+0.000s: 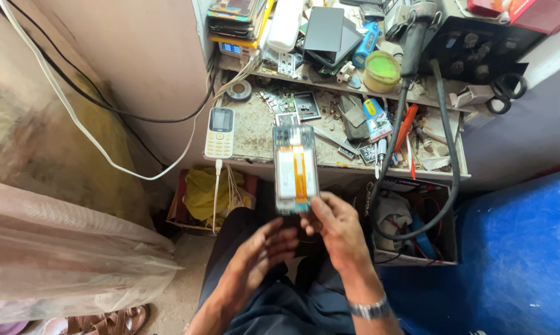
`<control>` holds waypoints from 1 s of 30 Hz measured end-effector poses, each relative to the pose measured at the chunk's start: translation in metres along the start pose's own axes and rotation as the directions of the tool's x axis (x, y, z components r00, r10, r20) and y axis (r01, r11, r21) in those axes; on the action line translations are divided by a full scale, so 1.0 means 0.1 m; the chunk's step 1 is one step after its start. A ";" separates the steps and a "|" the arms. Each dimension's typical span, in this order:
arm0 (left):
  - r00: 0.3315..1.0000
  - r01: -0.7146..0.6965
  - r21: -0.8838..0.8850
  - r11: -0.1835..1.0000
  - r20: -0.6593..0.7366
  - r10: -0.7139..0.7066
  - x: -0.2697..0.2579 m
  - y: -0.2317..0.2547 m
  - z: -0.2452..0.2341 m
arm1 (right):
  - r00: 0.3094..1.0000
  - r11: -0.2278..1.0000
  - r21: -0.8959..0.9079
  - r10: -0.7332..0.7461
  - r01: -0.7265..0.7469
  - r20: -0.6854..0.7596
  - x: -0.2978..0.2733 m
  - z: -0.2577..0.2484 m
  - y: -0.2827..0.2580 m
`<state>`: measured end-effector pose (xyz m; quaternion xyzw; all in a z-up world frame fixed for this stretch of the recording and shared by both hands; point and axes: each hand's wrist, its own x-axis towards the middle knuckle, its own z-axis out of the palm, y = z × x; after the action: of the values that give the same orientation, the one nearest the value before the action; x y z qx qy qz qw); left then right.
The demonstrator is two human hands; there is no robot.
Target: The person disassembles a smartphone, removes internal components and cables, and uses a prying tool and a thin applicator to manipulate parts and housings on a cluttered workbench.
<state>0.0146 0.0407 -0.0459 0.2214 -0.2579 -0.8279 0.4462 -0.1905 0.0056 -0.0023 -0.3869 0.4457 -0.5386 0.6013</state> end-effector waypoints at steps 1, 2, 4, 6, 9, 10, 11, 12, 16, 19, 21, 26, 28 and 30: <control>0.999 0.025 0.053 0.998 -0.024 -0.024 -0.06 -0.06 -0.10 | 1.000 1.000 -0.007 0.007 -0.007 -0.010 0.13 0.03 -0.01; 0.998 0.052 0.105 0.993 -0.050 -0.047 -0.13 -0.12 -0.21 | 1.000 1.000 -0.013 0.015 -0.016 -0.020 0.28 0.06 0.00; 0.990 0.101 0.170 0.980 -0.117 -0.082 -0.25 -0.25 -0.44 | 0.999 1.000 -0.006 0.030 -0.030 -0.025 0.50 0.12 0.04; 0.975 0.143 0.195 0.970 -0.197 -0.104 -0.34 -0.40 -0.69 | 0.999 0.999 0.021 0.043 -0.043 -0.015 0.67 0.17 0.09; 0.978 0.157 0.156 0.975 -0.165 -0.130 -0.38 -0.69 -1.02 | 0.998 0.998 0.028 0.056 -0.055 -0.027 0.79 0.25 0.15; 0.971 0.183 0.171 0.968 -0.186 -0.151 -0.42 -0.77 -1.09 | 0.998 0.998 0.033 0.060 -0.059 -0.024 0.81 0.28 0.16; 0.963 0.210 0.185 0.960 -0.207 -0.171 -0.44 -0.83 -1.16 | 0.998 0.997 0.038 0.064 -0.063 -0.021 0.82 0.30 0.17; 0.955 0.239 0.196 0.951 -0.227 -0.193 -0.46 -0.89 -1.20 | 0.997 0.997 0.043 0.069 -0.068 -0.020 0.83 0.30 0.16; 0.963 0.232 0.277 0.932 -0.200 -0.181 -0.47 -1.02 -1.30 | 0.997 0.997 0.047 0.067 -0.066 -0.022 0.80 0.31 0.10; 0.968 0.226 0.318 0.921 -0.182 -0.175 -0.42 -1.10 -1.39 | 1.000 0.999 0.047 0.020 -0.019 -0.015 0.73 0.26 -0.12; 0.967 0.228 0.334 0.914 -0.184 -0.174 -0.41 -1.15 -1.50 | 0.999 1.000 0.015 -0.024 0.024 -0.026 0.69 0.20 -0.37; 0.954 0.227 0.166 0.960 -0.238 -0.185 -0.34 -1.28 -1.71 | 0.972 0.972 -0.138 -0.204 0.188 -0.114 0.90 0.11 -1.11; 0.943 0.237 0.114 0.965 -0.267 -0.200 -0.32 -1.32 -1.77 | 0.966 0.959 -0.168 -0.245 0.229 -0.081 1.21 0.03 -1.35; 0.931 0.249 0.084 0.965 -0.297 -0.214 -0.28 -1.36 -1.83 | 0.972 0.981 -0.039 -0.193 0.189 -0.135 1.62 -0.05 -1.49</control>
<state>0.0530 0.0869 -0.2675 0.3940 -0.2123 -0.8169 0.3639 -0.2367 -0.1734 0.1178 -0.3975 0.4538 -0.6136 0.5095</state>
